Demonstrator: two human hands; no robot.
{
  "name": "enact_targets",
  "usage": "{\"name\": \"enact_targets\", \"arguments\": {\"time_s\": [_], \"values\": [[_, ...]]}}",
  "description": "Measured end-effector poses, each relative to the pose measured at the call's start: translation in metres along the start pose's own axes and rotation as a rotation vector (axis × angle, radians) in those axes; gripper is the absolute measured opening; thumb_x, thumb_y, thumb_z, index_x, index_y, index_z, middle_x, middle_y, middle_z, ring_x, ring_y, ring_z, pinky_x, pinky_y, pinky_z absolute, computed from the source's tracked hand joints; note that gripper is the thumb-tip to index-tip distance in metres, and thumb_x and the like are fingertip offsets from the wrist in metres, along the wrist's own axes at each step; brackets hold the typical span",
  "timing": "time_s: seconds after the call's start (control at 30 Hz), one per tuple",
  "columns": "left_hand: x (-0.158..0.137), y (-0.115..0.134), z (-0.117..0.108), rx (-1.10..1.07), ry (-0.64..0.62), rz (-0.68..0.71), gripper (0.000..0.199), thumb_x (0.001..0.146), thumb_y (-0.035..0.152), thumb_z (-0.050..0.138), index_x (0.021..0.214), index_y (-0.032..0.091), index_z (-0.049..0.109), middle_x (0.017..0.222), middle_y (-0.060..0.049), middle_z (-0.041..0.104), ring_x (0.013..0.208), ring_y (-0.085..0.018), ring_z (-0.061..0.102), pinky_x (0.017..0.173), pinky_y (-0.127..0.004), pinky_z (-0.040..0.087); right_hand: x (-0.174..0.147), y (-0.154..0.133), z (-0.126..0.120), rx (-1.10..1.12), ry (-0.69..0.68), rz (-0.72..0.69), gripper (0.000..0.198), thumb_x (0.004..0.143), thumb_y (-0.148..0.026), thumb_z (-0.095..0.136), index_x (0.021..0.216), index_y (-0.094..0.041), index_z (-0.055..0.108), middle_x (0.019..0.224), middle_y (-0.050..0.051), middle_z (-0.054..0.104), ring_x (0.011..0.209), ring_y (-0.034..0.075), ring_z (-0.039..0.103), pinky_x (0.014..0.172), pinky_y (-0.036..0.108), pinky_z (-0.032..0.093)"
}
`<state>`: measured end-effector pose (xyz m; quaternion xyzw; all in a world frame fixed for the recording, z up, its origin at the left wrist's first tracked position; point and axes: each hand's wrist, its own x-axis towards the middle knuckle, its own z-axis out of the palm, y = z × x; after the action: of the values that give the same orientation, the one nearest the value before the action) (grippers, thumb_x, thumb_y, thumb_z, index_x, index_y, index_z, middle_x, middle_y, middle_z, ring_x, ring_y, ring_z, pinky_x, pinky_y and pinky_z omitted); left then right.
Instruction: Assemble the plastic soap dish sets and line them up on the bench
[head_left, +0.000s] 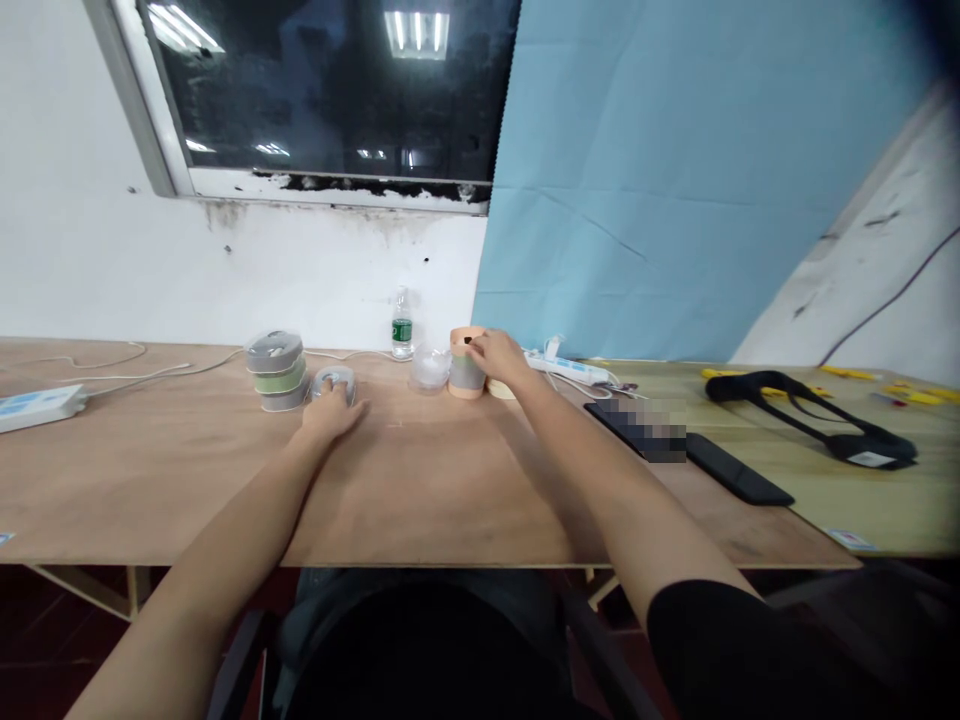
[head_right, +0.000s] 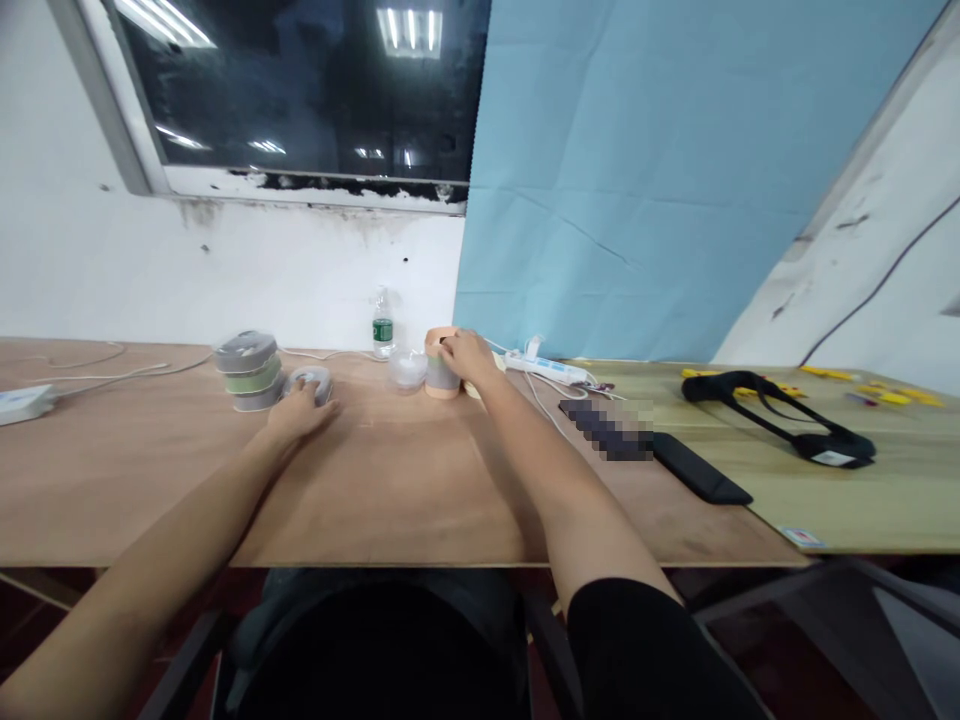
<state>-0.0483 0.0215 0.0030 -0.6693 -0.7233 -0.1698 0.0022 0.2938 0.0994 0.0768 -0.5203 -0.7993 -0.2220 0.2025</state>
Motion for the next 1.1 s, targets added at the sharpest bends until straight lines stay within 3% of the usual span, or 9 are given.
{"name": "enact_targets", "arguments": {"time_s": [0.17, 0.27, 0.37, 0.47, 0.5, 0.7, 0.87, 1.0, 1.1], "values": [[-0.005, 0.008, -0.01, -0.093, 0.105, 0.014, 0.066, 0.085, 0.061, 0.04, 0.132, 0.016, 0.047, 0.134, -0.017, 0.051, 0.114, -0.033, 0.057, 0.091, -0.042, 0.046, -0.008, -0.012, 0.0, 0.084, 0.245, 0.045, 0.034, 0.089, -0.035, 0.049, 0.11, -0.014, 0.066, 0.099, 0.015, 0.062, 0.095, 0.028, 0.052, 0.083, 0.038, 0.038], [-0.006, 0.009, -0.013, -0.133, 0.224, 0.034, 0.056, 0.087, 0.055, 0.041, 0.126, 0.018, 0.054, 0.125, -0.013, 0.058, 0.112, -0.029, 0.057, 0.092, -0.039, 0.045, -0.028, -0.041, 0.01, 0.209, 0.351, -0.083, 0.032, 0.091, -0.031, 0.045, 0.108, -0.013, 0.065, 0.1, 0.014, 0.062, 0.098, 0.027, 0.051, 0.088, 0.04, 0.038], [-0.005, 0.006, -0.008, -0.04, 0.353, 0.055, 0.052, 0.086, 0.054, 0.043, 0.121, 0.02, 0.06, 0.134, -0.013, 0.051, 0.122, -0.034, 0.047, 0.1, -0.046, 0.037, -0.057, -0.081, 0.027, 0.328, 0.293, -0.345, 0.028, 0.092, -0.03, 0.044, 0.101, -0.017, 0.066, 0.095, 0.011, 0.064, 0.091, 0.024, 0.053, 0.085, 0.039, 0.04], [-0.002, 0.002, 0.0, 0.024, 0.28, 0.097, 0.057, 0.084, 0.06, 0.044, 0.123, 0.021, 0.06, 0.14, -0.013, 0.047, 0.125, -0.039, 0.041, 0.1, -0.053, 0.035, -0.078, -0.115, 0.037, 0.393, 0.1, -0.659, 0.026, 0.091, -0.034, 0.046, 0.101, -0.021, 0.066, 0.089, 0.008, 0.064, 0.086, 0.022, 0.054, 0.083, 0.038, 0.042], [-0.001, 0.002, 0.002, 0.029, 0.229, 0.119, 0.061, 0.083, 0.062, 0.043, 0.125, 0.021, 0.058, 0.14, -0.014, 0.047, 0.123, -0.039, 0.043, 0.098, -0.053, 0.036, -0.081, -0.122, 0.037, 0.414, 0.07, -0.679, 0.027, 0.091, -0.035, 0.047, 0.103, -0.022, 0.066, 0.091, 0.008, 0.064, 0.088, 0.022, 0.055, 0.083, 0.038, 0.042], [-0.003, 0.016, -0.002, -0.083, 0.155, 0.335, 0.058, 0.084, 0.063, 0.042, 0.111, 0.018, 0.067, 0.117, -0.012, 0.065, 0.11, -0.032, 0.056, 0.099, -0.041, 0.039, -0.079, -0.122, 0.028, 0.52, 0.035, -0.473, 0.043, 0.088, -0.041, 0.054, 0.127, -0.022, 0.054, 0.12, 0.01, 0.059, 0.114, 0.026, 0.051, 0.098, 0.043, 0.04], [-0.017, 0.037, -0.006, -0.375, 0.091, 0.525, 0.055, 0.085, 0.063, 0.042, 0.104, 0.019, 0.069, 0.104, -0.008, 0.07, 0.085, -0.022, 0.064, 0.081, -0.033, 0.049, -0.082, -0.11, 0.028, 0.568, -0.003, -0.414, 0.071, 0.074, -0.06, 0.065, 0.131, -0.02, 0.051, 0.132, 0.014, 0.051, 0.119, 0.029, 0.049, 0.103, 0.044, 0.038], [-0.02, 0.039, -0.003, -0.397, 0.137, 0.607, 0.051, 0.086, 0.06, 0.044, 0.103, 0.019, 0.069, 0.106, -0.008, 0.069, 0.098, -0.023, 0.062, 0.092, -0.035, 0.046, -0.082, -0.11, 0.032, 0.592, -0.079, -0.33, 0.078, 0.071, -0.065, 0.064, 0.135, -0.022, 0.049, 0.14, 0.014, 0.044, 0.125, 0.031, 0.047, 0.104, 0.046, 0.038], [-0.016, 0.032, 0.003, -0.334, 0.128, 0.593, 0.057, 0.085, 0.062, 0.044, 0.117, 0.018, 0.063, 0.125, -0.01, 0.061, 0.119, -0.026, 0.052, 0.106, -0.039, 0.036, -0.081, -0.111, 0.036, 0.612, -0.139, -0.241, 0.078, 0.073, -0.065, 0.062, 0.138, -0.024, 0.046, 0.146, 0.013, 0.04, 0.127, 0.031, 0.047, 0.104, 0.046, 0.039]]}}
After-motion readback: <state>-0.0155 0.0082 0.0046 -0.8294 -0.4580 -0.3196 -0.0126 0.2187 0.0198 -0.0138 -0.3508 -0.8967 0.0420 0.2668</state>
